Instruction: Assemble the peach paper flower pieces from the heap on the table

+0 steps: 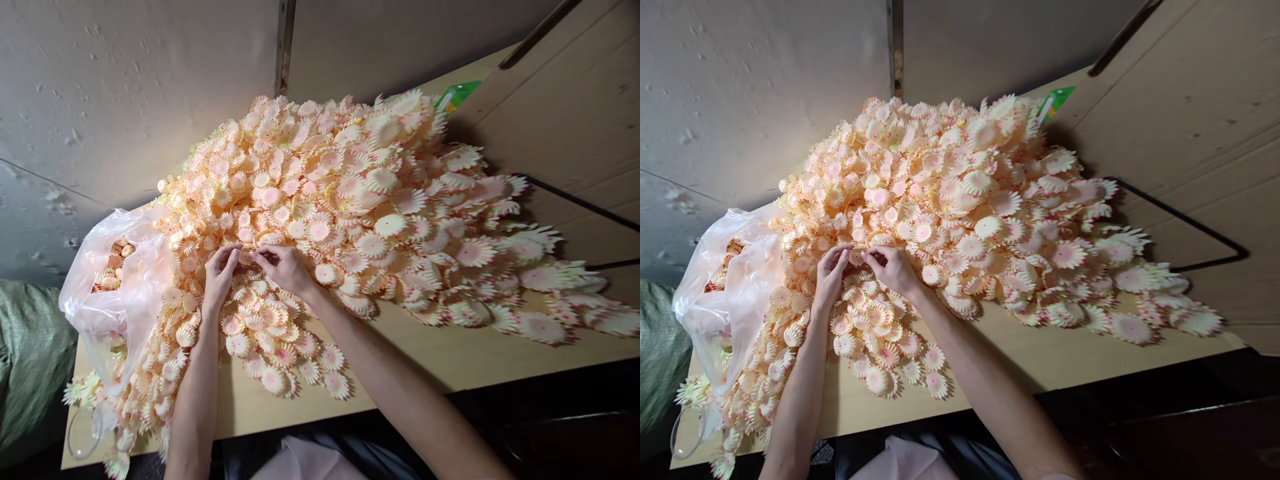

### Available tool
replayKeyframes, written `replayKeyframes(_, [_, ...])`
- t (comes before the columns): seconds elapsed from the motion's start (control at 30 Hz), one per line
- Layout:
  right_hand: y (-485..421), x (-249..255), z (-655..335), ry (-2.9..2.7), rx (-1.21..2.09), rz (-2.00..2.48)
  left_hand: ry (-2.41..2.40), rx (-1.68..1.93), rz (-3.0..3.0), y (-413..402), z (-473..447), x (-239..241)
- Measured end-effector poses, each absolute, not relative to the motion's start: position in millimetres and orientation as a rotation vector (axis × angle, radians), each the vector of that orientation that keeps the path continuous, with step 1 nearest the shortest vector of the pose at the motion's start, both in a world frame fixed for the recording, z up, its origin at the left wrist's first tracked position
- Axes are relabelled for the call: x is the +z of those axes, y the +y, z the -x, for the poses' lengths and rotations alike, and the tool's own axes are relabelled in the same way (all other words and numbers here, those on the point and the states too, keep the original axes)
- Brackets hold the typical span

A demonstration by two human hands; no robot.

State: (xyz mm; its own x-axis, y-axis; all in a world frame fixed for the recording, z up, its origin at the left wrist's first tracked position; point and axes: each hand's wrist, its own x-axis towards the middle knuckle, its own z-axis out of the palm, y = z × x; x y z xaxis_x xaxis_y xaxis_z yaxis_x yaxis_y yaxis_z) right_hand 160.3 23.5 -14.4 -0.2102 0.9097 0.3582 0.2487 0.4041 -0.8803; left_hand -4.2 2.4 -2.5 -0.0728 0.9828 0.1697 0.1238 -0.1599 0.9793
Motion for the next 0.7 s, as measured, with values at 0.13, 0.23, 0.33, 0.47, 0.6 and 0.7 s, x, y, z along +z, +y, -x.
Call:
replayKeyframes(0.13, [25, -18, -161, -1.711, 0.851, 1.019, 1.244, 1.314, -1.346, 1, 2, 1])
replayKeyframes(0.23, [26, -21, -162, -1.732, 0.837, 1.025, 1.195, 1.277, -1.315, -1, 0, 3])
replayKeyframes(0.33, [26, -23, -162, -1.723, 0.879, 1.013, 1.147, 1.255, -1.304, -3, 0, 4])
replayKeyframes(0.47, [25, -18, -163, -1.622, 1.022, 0.963, 1.064, 1.254, -1.275, -3, 0, 1])
replayKeyframes(0.6, [22, -8, -165, -1.544, 1.144, 0.947, 1.040, 1.301, -1.255, -2, 0, -3])
replayKeyframes(0.7, [21, -5, -167, -1.556, 1.290, 0.850, 1.016, 1.312, -1.249, -1, 0, -4])
